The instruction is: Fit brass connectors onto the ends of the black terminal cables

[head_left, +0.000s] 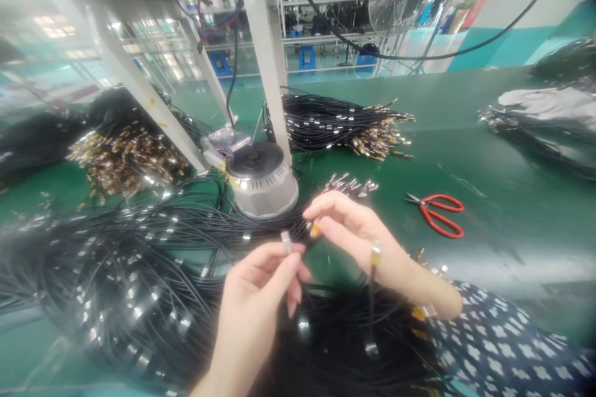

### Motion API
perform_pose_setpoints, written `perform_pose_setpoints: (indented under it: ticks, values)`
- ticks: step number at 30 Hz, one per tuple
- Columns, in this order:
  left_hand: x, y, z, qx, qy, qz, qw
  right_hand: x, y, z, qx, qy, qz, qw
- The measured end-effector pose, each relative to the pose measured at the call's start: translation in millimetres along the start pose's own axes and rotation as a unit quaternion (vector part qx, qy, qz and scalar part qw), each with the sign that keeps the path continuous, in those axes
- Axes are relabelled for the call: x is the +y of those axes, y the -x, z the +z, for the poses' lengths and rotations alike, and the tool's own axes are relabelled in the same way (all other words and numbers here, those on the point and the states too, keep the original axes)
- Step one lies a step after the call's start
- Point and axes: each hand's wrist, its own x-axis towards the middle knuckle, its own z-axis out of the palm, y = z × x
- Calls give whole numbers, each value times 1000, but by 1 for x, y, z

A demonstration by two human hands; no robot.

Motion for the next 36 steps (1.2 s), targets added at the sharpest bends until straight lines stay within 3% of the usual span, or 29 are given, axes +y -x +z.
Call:
perform_pose_setpoints:
  ticks: [4,9,11,18,22,28,36]
  values:
    - [4,-1,-3,12,-10,-4,1000,1,4,-3,-43,-117,36,991]
    - [10,-4,0,-43,-15,-23,999,-2,8,-2,-83,-121,-1,989]
    - [10,-4,1,-39,-16,-33,999,-1,9,-2,-94,-101,-7,990]
    - [3,-3,1,2,-7,-19,1000,1,8,4,-12,51,82,995]
    - [3,-3,1,7,-5,-19,1000,-1,9,8,-2,123,54,991]
    - [2,0,3,-32,23,9,999,0,9,7,67,134,26,988]
    - [1,4,3,-6,-69,54,996,-8,7,9,24,81,60,995]
